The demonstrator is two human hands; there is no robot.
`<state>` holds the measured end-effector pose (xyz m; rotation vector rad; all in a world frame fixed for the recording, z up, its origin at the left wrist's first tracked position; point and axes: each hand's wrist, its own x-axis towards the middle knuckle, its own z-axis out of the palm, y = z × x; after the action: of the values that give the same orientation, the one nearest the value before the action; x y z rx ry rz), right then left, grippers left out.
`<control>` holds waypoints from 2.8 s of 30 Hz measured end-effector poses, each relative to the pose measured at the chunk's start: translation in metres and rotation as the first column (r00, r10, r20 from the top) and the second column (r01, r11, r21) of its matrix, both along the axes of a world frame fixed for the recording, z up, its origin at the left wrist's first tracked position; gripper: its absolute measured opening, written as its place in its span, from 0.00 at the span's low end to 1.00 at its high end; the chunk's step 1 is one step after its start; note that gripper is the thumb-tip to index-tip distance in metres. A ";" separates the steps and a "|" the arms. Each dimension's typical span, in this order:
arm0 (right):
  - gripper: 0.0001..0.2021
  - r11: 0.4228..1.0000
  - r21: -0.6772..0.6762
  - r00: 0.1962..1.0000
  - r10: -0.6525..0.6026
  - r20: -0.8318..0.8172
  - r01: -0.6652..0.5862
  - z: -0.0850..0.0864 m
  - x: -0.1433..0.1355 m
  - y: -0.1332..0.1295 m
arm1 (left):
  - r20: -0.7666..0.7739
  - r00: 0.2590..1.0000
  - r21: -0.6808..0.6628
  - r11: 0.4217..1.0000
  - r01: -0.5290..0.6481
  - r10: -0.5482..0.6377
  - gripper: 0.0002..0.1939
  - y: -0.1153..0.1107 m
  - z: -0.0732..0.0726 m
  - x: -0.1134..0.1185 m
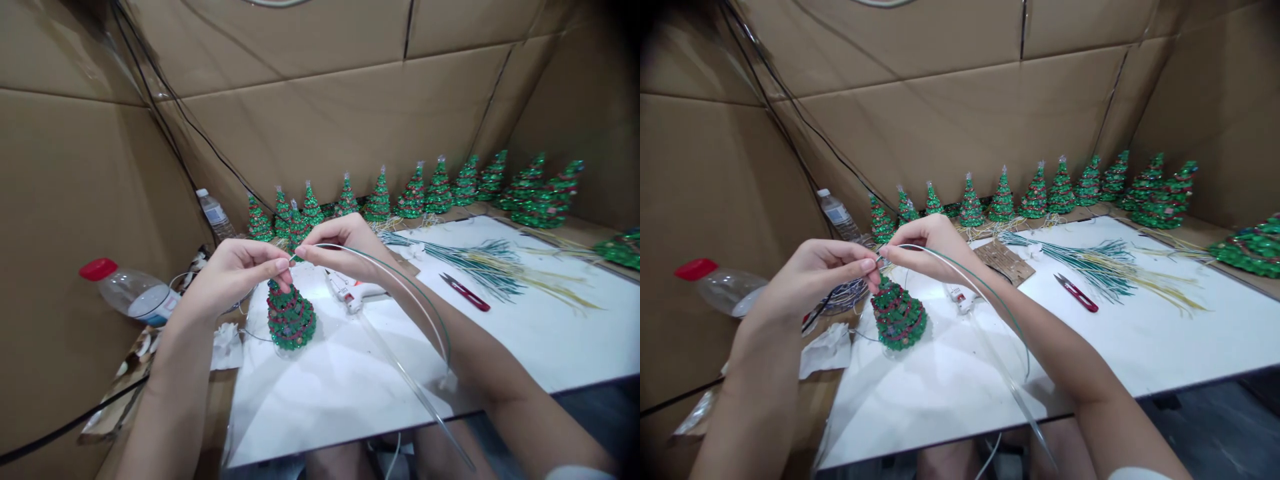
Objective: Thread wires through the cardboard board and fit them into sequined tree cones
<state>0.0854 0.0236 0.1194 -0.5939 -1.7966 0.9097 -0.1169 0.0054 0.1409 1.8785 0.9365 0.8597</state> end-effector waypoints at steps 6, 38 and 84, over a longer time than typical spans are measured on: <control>0.11 1.000 -0.008 1.000 0.001 -0.009 -0.001 0.001 -0.001 -0.003 | 0.036 0.999 -0.009 1.000 -0.019 0.019 0.06 0.000 -0.002 0.001; 0.08 1.000 -0.021 1.000 -0.009 -0.015 0.008 -0.001 -0.004 -0.002 | -0.027 0.998 0.051 0.997 -0.055 0.056 0.03 -0.001 0.000 -0.002; 0.10 0.833 0.553 0.783 -0.368 0.502 0.037 -0.032 -0.022 0.012 | -0.270 0.831 0.438 0.831 -0.344 0.486 0.17 0.017 -0.011 -0.010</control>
<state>0.0637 0.0357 0.0879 -0.7554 -2.3540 0.0281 -0.1270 0.0229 0.1303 2.2526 1.5644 1.0151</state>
